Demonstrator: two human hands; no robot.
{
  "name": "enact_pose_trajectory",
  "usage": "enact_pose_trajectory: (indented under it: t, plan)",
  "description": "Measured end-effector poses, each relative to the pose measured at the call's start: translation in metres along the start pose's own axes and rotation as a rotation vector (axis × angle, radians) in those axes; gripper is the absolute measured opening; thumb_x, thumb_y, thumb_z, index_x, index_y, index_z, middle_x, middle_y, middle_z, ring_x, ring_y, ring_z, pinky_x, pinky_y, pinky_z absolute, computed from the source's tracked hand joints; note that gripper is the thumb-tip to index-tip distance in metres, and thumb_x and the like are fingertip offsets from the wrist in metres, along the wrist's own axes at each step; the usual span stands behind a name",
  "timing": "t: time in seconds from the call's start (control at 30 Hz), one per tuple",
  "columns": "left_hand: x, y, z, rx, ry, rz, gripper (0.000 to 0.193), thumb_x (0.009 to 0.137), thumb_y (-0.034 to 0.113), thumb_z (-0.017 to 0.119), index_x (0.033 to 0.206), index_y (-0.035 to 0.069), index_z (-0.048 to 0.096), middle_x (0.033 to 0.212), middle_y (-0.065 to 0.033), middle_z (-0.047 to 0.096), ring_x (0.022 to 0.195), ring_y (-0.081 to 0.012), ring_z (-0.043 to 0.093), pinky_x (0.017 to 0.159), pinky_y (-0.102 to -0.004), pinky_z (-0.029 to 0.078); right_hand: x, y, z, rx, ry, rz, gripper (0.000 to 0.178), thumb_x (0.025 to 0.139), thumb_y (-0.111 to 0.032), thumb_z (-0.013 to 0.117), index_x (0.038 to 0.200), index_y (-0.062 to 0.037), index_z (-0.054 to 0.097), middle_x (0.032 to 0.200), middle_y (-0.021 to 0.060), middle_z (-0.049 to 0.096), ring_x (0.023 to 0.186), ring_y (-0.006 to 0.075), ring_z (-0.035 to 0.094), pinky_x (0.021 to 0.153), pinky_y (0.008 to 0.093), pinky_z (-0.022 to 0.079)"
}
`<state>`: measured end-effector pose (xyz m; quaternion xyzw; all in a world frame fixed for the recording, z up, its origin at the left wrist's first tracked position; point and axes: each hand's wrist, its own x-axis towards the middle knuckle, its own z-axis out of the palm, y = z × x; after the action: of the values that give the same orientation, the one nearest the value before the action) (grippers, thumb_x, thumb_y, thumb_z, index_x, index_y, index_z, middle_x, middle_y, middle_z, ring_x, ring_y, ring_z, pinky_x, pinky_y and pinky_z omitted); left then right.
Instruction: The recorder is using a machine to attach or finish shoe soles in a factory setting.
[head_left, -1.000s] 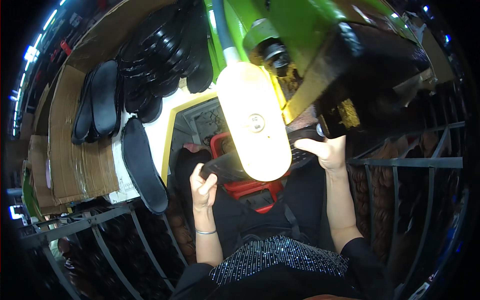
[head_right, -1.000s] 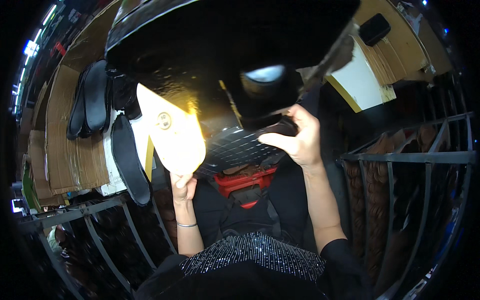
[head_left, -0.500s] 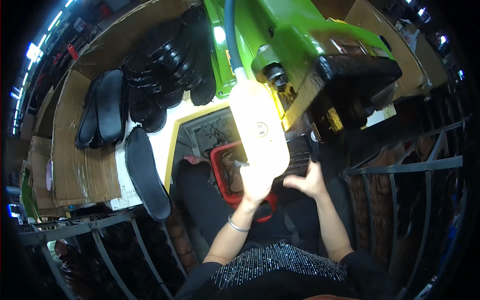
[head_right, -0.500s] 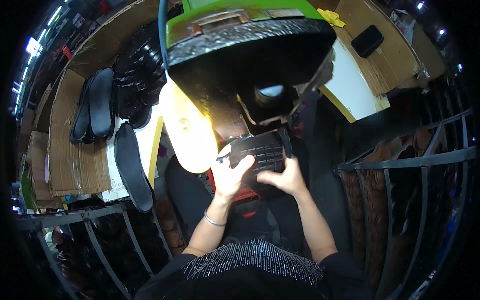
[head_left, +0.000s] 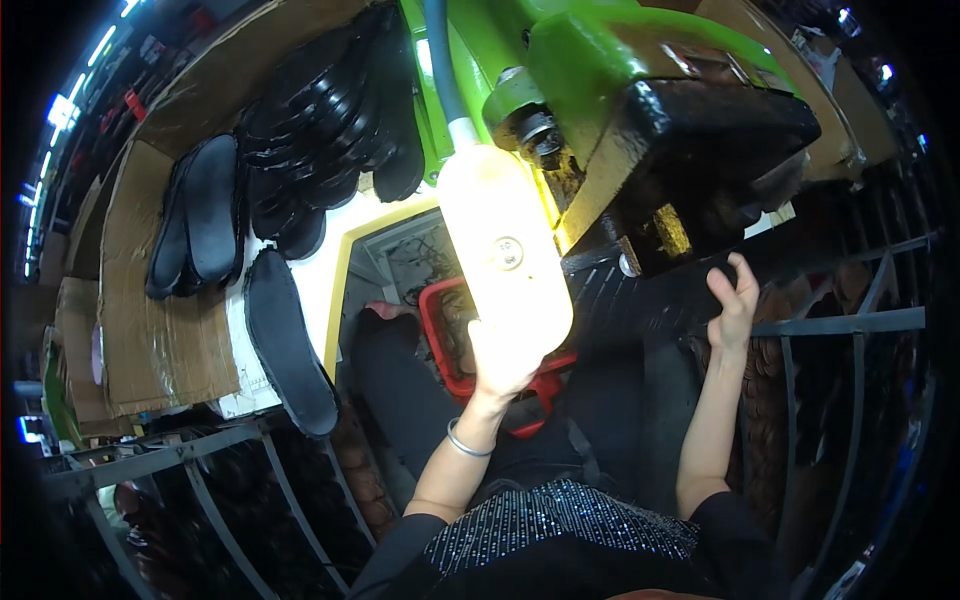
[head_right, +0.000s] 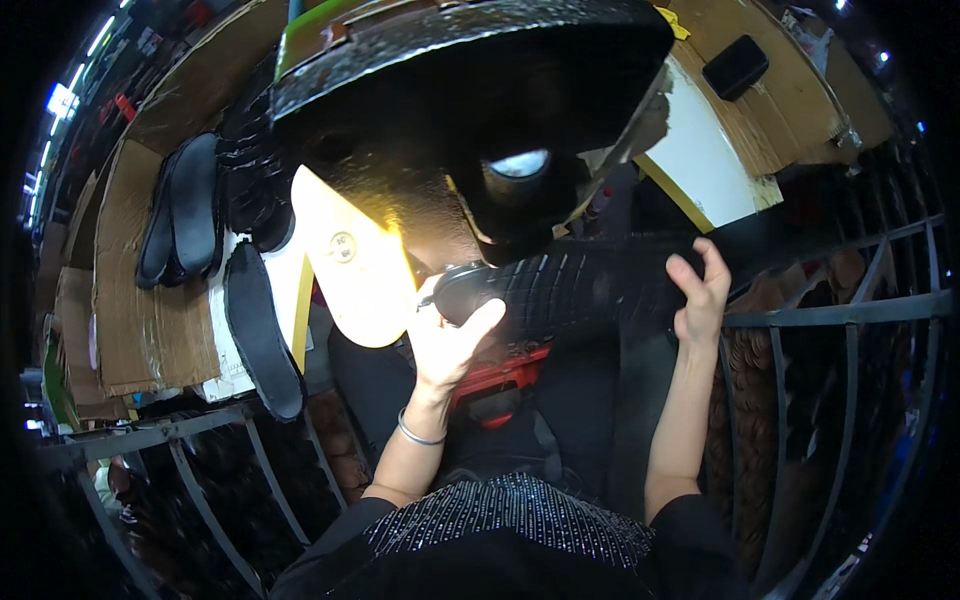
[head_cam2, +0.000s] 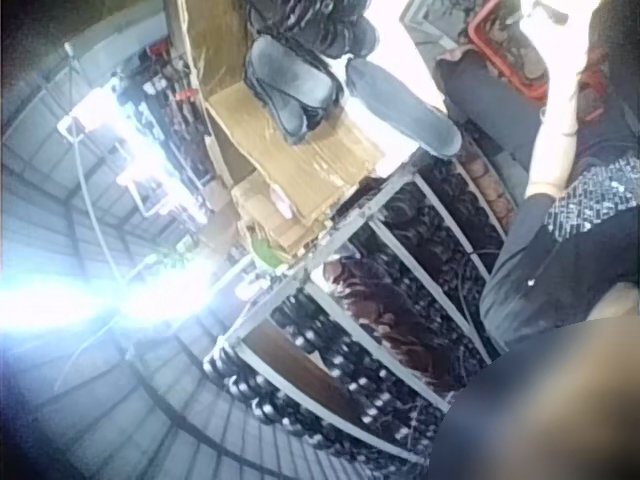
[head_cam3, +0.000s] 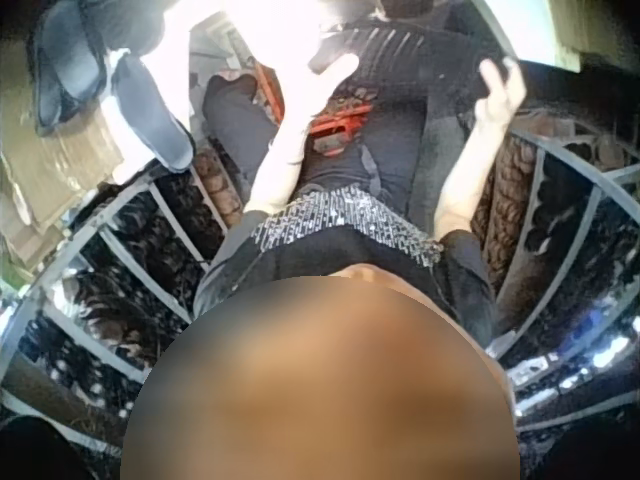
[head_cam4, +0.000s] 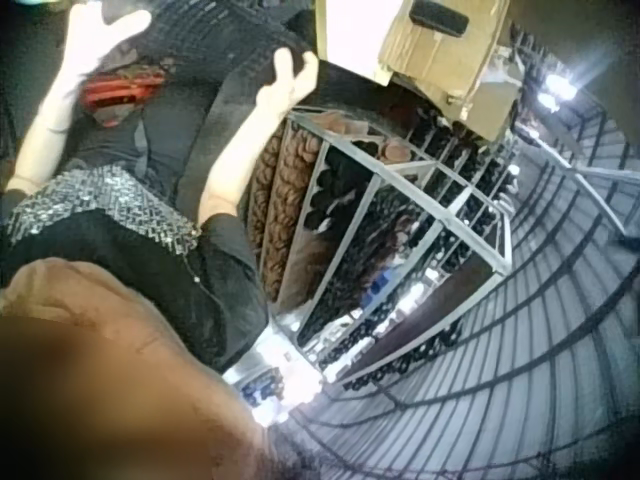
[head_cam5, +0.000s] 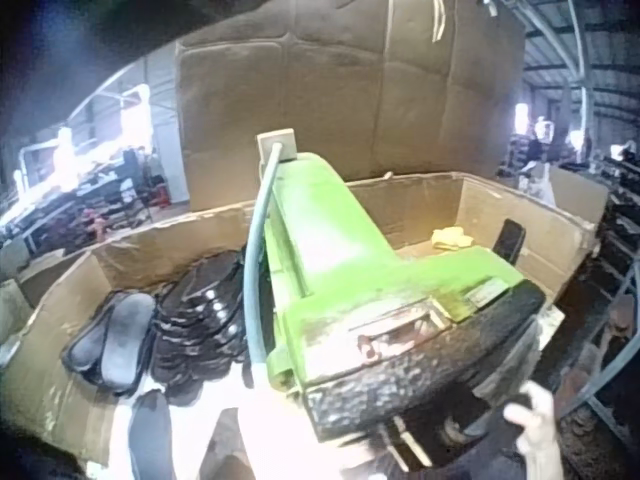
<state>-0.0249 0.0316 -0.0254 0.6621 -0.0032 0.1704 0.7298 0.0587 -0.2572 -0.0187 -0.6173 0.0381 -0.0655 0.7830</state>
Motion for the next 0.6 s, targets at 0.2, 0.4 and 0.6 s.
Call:
enact_pose_trajectory:
  t: [0.2, 0.4, 0.6]
  plan:
    - [0.012, 0.015, -0.03, -0.071, 0.116, 0.027, 0.028, 0.07, 0.003, 0.073, 0.094, -0.005, 0.06, 0.086, -0.0081, 0.066, 0.077, -0.013, 0.061, 0.071, -0.0262, 0.05, 0.022, -0.032, 0.067, -0.119, -0.196, -0.228, 0.029, 0.074, -0.003, 0.071, 0.099, 0.0014, 0.056, 0.088, 0.0018, 0.059, 0.078, 0.0075, 0.054, 0.072, 0.0199, 0.044]
    - [0.014, 0.028, -0.084, -0.302, 0.229, -0.078, 0.029, 0.066, -0.006, 0.071, 0.091, -0.004, 0.057, 0.081, -0.0104, 0.064, 0.069, -0.0167, 0.062, 0.066, -0.0269, 0.051, -0.004, -0.017, 0.099, -0.276, -0.398, -0.129, 0.03, 0.076, -0.004, 0.069, 0.102, -0.0001, 0.054, 0.088, 0.0022, 0.06, 0.079, 0.0076, 0.055, 0.072, 0.0204, 0.045]
    - [-0.013, 0.003, -0.132, -0.54, 0.261, -0.177, 0.025, 0.076, -0.004, 0.064, 0.097, -0.002, 0.049, 0.089, -0.0142, 0.061, 0.081, -0.0217, 0.062, 0.077, -0.0329, 0.052, -0.036, -0.017, 0.148, -0.238, -0.526, -0.264, 0.037, 0.072, -0.002, 0.075, 0.104, 0.0017, 0.056, 0.095, 0.0093, 0.066, 0.086, 0.0145, 0.063, 0.078, 0.0265, 0.05]
